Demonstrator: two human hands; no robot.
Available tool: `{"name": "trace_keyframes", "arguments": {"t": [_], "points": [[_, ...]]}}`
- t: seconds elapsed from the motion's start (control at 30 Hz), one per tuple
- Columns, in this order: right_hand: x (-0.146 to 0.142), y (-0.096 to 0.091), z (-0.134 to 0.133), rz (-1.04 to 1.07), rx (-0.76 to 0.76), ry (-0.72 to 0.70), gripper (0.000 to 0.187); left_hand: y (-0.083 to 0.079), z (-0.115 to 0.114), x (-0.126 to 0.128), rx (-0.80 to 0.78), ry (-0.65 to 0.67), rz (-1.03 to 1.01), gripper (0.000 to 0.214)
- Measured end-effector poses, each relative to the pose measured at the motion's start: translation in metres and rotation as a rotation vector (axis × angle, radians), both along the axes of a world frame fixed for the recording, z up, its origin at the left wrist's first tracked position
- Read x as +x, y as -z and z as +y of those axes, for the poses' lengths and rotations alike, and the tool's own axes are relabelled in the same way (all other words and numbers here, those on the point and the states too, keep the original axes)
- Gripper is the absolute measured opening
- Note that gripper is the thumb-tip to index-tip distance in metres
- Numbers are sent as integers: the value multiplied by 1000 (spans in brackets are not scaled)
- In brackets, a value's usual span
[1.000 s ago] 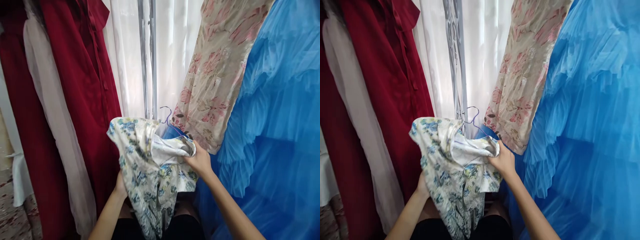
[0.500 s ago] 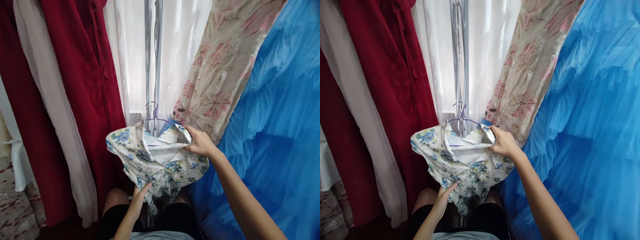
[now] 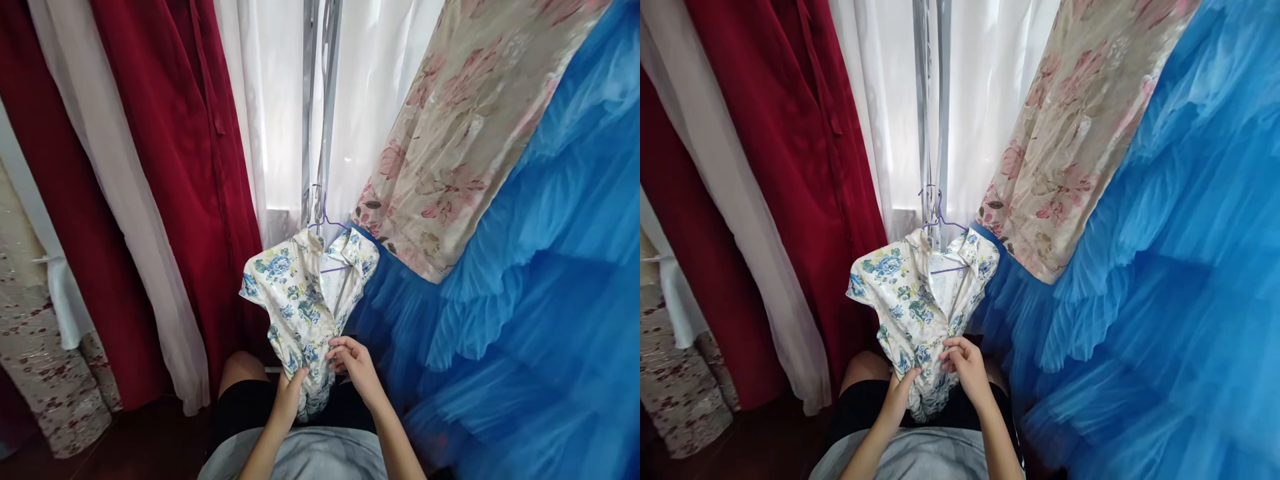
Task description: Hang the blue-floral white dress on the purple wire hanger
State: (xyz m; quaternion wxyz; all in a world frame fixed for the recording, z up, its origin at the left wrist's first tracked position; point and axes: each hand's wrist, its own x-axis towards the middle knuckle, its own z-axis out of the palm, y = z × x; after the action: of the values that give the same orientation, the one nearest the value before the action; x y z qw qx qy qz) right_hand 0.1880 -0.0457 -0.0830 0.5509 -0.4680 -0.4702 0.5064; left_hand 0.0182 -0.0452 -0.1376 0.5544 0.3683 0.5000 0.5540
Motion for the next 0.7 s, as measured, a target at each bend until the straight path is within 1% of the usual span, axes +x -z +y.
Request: {"name": "trace_keyframes", "arguments": {"t": [0.07,0.13,0.23,0.3,0.4,0.43,0.5,0.57,0.6,0.63,0.7], "points": [[6,-2,11,-102,-45,23,30,1,2,-1,42,-32,35,30],[6,-11,24,-202,-1,-2,33,1,3,0,69,-32,64,30],[-5,-22,38,-298,91,-69,36,1,3,1,77,-5,85,34],[-13,-20,39,-290,107,-48,39,3,3,-4,80,-20,92,35],[-13,-10,33,-194,85,9,42,8,3,-19,73,-84,112,34],[-11,-7,30,-152,76,29,43,10,3,-25,86,-126,134,35],[-5,-5,26,-78,60,65,42,10,2,-33,166,-272,225,42],[-2,-9,23,-44,29,70,39,6,1,-32,296,-432,360,51],[-3,-13,22,-44,10,54,37,3,2,-28,361,-454,419,52],[-4,-17,20,-50,-7,25,36,-1,3,-20,426,-414,455,52],[-9,-24,16,-60,-29,-53,33,-10,9,-1,533,-204,456,46]]}}
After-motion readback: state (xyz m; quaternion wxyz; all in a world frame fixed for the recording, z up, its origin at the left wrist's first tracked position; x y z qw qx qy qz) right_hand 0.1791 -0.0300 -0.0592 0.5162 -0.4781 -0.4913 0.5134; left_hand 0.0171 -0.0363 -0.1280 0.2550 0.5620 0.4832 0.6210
